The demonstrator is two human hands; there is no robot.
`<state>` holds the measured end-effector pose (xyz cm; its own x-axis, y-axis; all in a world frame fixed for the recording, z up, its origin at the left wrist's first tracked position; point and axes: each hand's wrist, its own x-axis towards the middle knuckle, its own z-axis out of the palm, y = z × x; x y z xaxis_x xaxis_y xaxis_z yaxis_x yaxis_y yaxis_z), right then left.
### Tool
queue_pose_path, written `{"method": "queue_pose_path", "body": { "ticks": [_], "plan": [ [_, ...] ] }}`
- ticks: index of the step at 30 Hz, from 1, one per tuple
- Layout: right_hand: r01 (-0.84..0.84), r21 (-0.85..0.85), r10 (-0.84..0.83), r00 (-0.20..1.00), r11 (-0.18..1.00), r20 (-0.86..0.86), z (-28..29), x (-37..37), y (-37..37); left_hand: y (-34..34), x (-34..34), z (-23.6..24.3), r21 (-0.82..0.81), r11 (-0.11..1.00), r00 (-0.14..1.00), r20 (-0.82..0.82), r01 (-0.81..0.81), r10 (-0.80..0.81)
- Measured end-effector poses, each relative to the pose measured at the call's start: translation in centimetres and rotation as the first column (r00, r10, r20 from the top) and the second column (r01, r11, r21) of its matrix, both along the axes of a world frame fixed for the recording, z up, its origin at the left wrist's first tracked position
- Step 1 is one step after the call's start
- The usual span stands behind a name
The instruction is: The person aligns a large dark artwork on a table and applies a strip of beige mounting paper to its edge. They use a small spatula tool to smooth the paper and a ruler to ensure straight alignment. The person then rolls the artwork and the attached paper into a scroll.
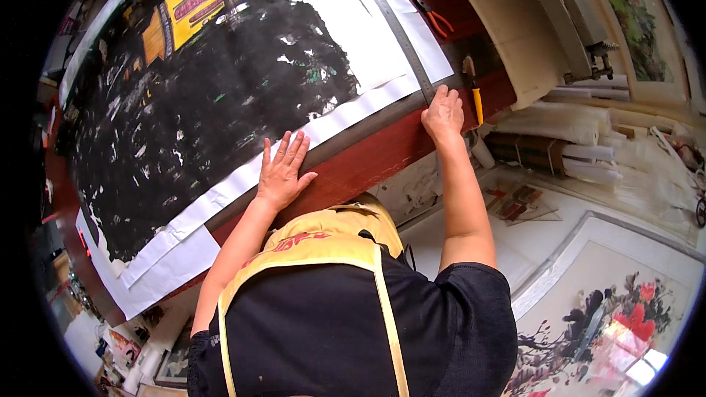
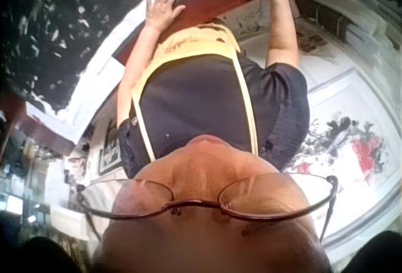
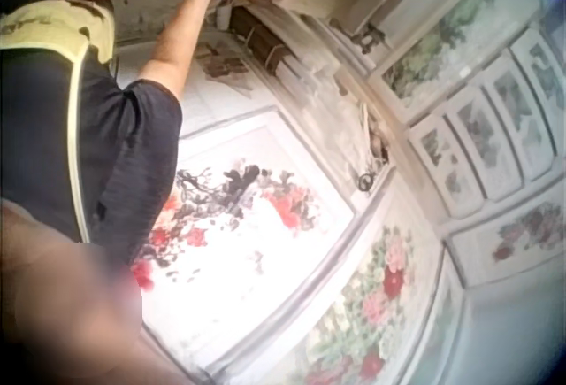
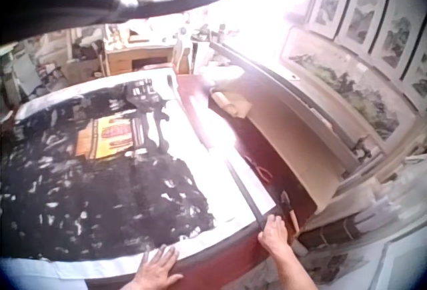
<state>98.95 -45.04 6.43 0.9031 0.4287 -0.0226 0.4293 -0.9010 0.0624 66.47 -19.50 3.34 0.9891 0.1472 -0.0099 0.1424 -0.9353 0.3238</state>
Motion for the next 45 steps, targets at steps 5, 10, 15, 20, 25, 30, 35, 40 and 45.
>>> {"method": "queue_pose_path", "body": {
  "ticks": [5, 10, 15, 20, 25, 30, 35, 40, 45],
  "plan": [
    [0.07, 0.09, -0.052, 0.981, 0.993, -0.185, 0.6, 1.3, -0.1, 0.1, 0.0, 0.2, 0.002, 1.0, 1.0, 0.016, 0.006, -0.006],
    [0.196, 0.504, 0.009, 0.927, 0.841, -0.375, 1.7, 4.0, -4.3, 0.1, -0.1, 0.9, 0.005, 1.0, 1.0, -0.02, 0.015, -0.015],
    [0.104, 0.716, -0.09, 0.994, 0.69, -0.058, 7.9, 2.8, -5.3, -0.4, -0.2, 1.3, -0.009, 0.999, 1.0, 0.001, 0.031, -0.031],
    [-0.17, 0.713, 0.032, 0.979, 0.681, 0.203, 10.7, 1.7, -5.4, -0.1, 0.1, 0.6, 0.02, 0.998, 0.979, 0.197, 0.056, -0.059],
    [-0.372, 0.706, 0.276, 0.927, 0.602, 0.253, 12.0, 1.7, -3.6, 0.0, 2.0, 2.2, 0.104, 0.981, 0.923, 0.335, 0.165, -0.191],
    [-0.484, 0.761, 0.6, 0.784, 0.432, 0.158, 12.9, 0.5, 3.5, -0.6, 1.9, 0.4, 0.149, 0.984, 0.866, 0.476, 0.094, -0.154],
    [-0.49, 0.783, 0.797, 0.604, 0.384, -0.014, 13.3, -2.0, 13.0, -1.8, 2.0, -0.4, 0.24, 0.971, 0.883, 0.459, -0.022, -0.093],
    [-0.626, 0.714, 0.891, 0.454, 0.315, 0.005, 11.2, -5.1, 20.4, -2.3, 2.4, -1.4, 0.227, 0.973, 0.867, 0.493, -0.044, -0.075],
    [-0.667, 0.701, 0.942, 0.334, 0.251, -0.019, 8.0, -7.9, 24.8, -2.1, 1.8, -2.1, 0.179, 0.983, 0.864, 0.488, 0.039, -0.123]
  ]
}}
